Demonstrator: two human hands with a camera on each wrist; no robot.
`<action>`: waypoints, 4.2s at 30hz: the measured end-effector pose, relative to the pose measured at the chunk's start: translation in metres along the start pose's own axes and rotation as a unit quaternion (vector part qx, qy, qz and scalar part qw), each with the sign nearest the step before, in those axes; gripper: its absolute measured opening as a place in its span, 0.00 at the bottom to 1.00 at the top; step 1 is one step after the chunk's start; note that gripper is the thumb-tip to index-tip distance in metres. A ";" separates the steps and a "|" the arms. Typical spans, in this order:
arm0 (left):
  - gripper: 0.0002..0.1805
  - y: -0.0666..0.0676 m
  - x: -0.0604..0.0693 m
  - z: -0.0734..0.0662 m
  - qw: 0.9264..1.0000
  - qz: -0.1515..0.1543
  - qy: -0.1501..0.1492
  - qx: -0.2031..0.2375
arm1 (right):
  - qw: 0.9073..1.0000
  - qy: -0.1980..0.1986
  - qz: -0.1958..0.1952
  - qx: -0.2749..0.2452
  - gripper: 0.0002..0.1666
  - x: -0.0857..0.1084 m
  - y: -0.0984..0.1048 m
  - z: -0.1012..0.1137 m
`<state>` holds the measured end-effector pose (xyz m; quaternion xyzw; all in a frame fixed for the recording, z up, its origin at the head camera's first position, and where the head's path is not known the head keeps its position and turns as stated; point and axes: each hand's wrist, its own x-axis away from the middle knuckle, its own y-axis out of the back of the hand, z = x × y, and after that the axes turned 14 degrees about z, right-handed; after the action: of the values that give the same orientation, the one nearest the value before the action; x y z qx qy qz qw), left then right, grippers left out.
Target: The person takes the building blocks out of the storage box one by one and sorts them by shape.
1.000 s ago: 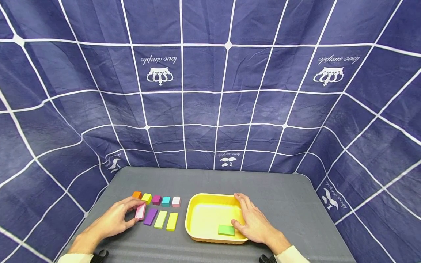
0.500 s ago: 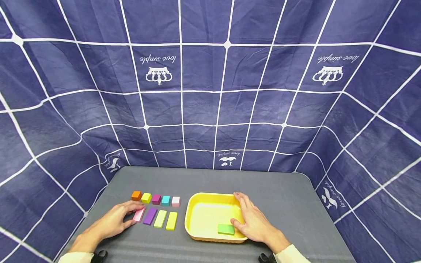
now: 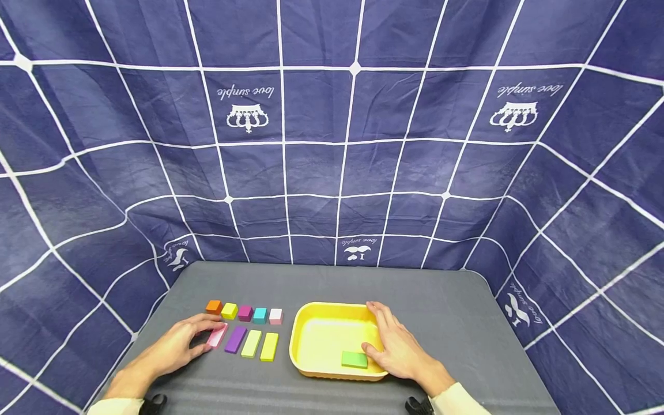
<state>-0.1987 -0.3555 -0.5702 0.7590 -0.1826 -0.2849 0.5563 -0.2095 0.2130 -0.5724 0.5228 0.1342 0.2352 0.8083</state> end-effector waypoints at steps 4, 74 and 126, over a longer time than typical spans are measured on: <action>0.33 0.006 -0.001 -0.006 1.000 -0.015 0.010 -0.010 | 1.000 -0.001 0.004 -0.006 0.57 -0.001 -0.001 0.002; 0.43 -0.026 -0.253 -0.211 0.921 0.341 -0.184 -0.038 | 0.997 0.027 0.076 0.002 0.82 0.026 0.033 -0.019; 0.32 -0.048 -0.252 -0.220 0.919 0.357 -0.164 -0.024 | 0.996 0.016 0.081 -0.021 0.80 0.030 0.031 -0.021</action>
<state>-0.2554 -0.0279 -0.5101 0.5724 -0.5228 -0.1920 0.6018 -0.2015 0.2556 -0.5526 0.5108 0.0991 0.3107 0.7954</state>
